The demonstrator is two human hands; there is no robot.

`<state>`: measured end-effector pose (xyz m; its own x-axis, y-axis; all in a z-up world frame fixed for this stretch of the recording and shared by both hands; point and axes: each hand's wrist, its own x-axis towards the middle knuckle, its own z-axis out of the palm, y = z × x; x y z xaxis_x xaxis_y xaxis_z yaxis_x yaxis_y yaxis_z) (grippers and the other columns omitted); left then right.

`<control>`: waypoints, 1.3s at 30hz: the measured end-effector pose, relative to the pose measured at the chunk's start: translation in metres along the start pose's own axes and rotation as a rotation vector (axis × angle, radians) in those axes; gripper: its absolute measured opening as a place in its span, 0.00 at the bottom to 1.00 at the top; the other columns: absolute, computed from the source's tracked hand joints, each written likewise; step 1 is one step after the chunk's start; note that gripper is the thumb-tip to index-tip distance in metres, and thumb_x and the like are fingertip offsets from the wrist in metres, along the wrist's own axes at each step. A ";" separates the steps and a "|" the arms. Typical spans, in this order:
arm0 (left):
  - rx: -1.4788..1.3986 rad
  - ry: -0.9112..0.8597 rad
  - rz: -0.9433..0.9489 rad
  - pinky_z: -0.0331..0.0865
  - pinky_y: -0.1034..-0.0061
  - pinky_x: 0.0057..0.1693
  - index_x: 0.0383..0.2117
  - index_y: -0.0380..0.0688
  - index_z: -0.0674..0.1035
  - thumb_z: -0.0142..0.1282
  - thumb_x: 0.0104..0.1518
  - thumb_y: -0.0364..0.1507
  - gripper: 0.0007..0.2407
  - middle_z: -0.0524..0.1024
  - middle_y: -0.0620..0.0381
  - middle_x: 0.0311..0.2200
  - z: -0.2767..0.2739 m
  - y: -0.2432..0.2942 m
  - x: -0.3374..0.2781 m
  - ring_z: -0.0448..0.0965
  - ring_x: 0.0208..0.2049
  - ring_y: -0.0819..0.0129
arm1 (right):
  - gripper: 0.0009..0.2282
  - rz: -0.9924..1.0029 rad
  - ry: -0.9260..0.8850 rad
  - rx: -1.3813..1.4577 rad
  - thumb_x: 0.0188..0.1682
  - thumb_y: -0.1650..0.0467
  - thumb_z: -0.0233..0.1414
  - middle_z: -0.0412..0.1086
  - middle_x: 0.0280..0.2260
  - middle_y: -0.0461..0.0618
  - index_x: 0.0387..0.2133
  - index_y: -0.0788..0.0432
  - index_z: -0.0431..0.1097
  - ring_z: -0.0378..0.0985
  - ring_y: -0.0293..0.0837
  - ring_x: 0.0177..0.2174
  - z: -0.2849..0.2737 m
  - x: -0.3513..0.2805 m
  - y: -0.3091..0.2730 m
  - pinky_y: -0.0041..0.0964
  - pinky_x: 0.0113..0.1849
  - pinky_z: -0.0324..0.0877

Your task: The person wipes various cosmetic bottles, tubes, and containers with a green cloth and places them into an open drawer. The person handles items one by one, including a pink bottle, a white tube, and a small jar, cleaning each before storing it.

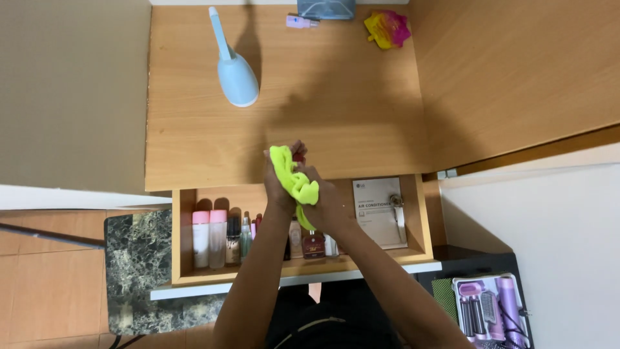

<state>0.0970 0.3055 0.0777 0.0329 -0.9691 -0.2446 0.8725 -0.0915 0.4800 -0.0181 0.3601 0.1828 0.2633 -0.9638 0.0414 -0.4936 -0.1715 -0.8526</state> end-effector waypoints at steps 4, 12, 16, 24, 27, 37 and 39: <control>-0.301 0.009 -0.182 0.69 0.66 0.62 0.54 0.29 0.73 0.31 0.62 0.56 0.36 0.78 0.41 0.47 -0.018 0.019 -0.015 0.77 0.53 0.52 | 0.21 -0.175 -0.097 -0.015 0.41 0.79 0.56 0.76 0.37 0.61 0.51 0.58 0.67 0.79 0.62 0.40 -0.004 -0.021 -0.006 0.49 0.38 0.75; 0.089 0.185 -0.094 0.32 0.53 0.49 0.61 0.28 0.67 0.34 0.73 0.51 0.31 0.49 0.30 0.41 -0.016 -0.007 -0.033 0.32 0.41 0.41 | 0.20 -0.008 0.249 0.213 0.49 0.76 0.58 0.77 0.41 0.53 0.55 0.58 0.64 0.81 0.46 0.40 -0.002 -0.014 -0.029 0.41 0.40 0.75; -0.041 -0.011 -0.023 0.70 0.67 0.63 0.58 0.41 0.72 0.38 0.66 0.38 0.20 0.72 0.50 0.58 0.017 0.006 -0.047 0.71 0.61 0.56 | 0.22 -0.108 0.241 -0.033 0.48 0.79 0.53 0.74 0.40 0.62 0.58 0.59 0.64 0.78 0.62 0.40 -0.001 -0.042 -0.018 0.48 0.38 0.73; -0.259 -0.037 -0.038 0.67 0.70 0.63 0.61 0.42 0.68 0.49 0.64 0.27 0.18 0.68 0.53 0.62 0.017 -0.027 -0.033 0.70 0.64 0.61 | 0.21 -0.343 -0.239 0.024 0.37 0.75 0.62 0.76 0.40 0.58 0.47 0.59 0.69 0.80 0.55 0.38 -0.096 -0.062 0.024 0.45 0.41 0.75; -0.261 -0.015 -0.117 0.71 0.68 0.59 0.59 0.45 0.67 0.45 0.63 0.29 0.17 0.68 0.51 0.61 0.062 -0.031 -0.048 0.72 0.61 0.58 | 0.17 0.210 0.075 0.408 0.45 0.74 0.58 0.77 0.44 0.50 0.49 0.62 0.70 0.81 0.44 0.43 -0.111 -0.044 0.068 0.39 0.42 0.78; 0.034 0.167 0.103 0.70 0.62 0.57 0.62 0.35 0.71 0.40 0.71 0.28 0.16 0.71 0.38 0.55 0.087 -0.097 -0.047 0.72 0.52 0.52 | 0.20 -0.184 0.259 0.185 0.47 0.75 0.55 0.76 0.46 0.56 0.54 0.61 0.64 0.82 0.49 0.47 -0.106 -0.049 0.018 0.39 0.46 0.77; -0.270 0.030 0.186 0.71 0.65 0.64 0.60 0.34 0.71 0.37 0.71 0.31 0.17 0.72 0.43 0.59 0.049 -0.111 -0.022 0.75 0.60 0.55 | 0.19 -0.202 0.116 0.094 0.50 0.76 0.52 0.74 0.45 0.62 0.56 0.60 0.64 0.81 0.56 0.46 -0.112 -0.063 0.017 0.45 0.47 0.74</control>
<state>-0.0242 0.3262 0.0709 0.2146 -0.9560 -0.2000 0.9477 0.1544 0.2792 -0.1356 0.3953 0.2237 0.2489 -0.9298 0.2711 -0.3596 -0.3486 -0.8655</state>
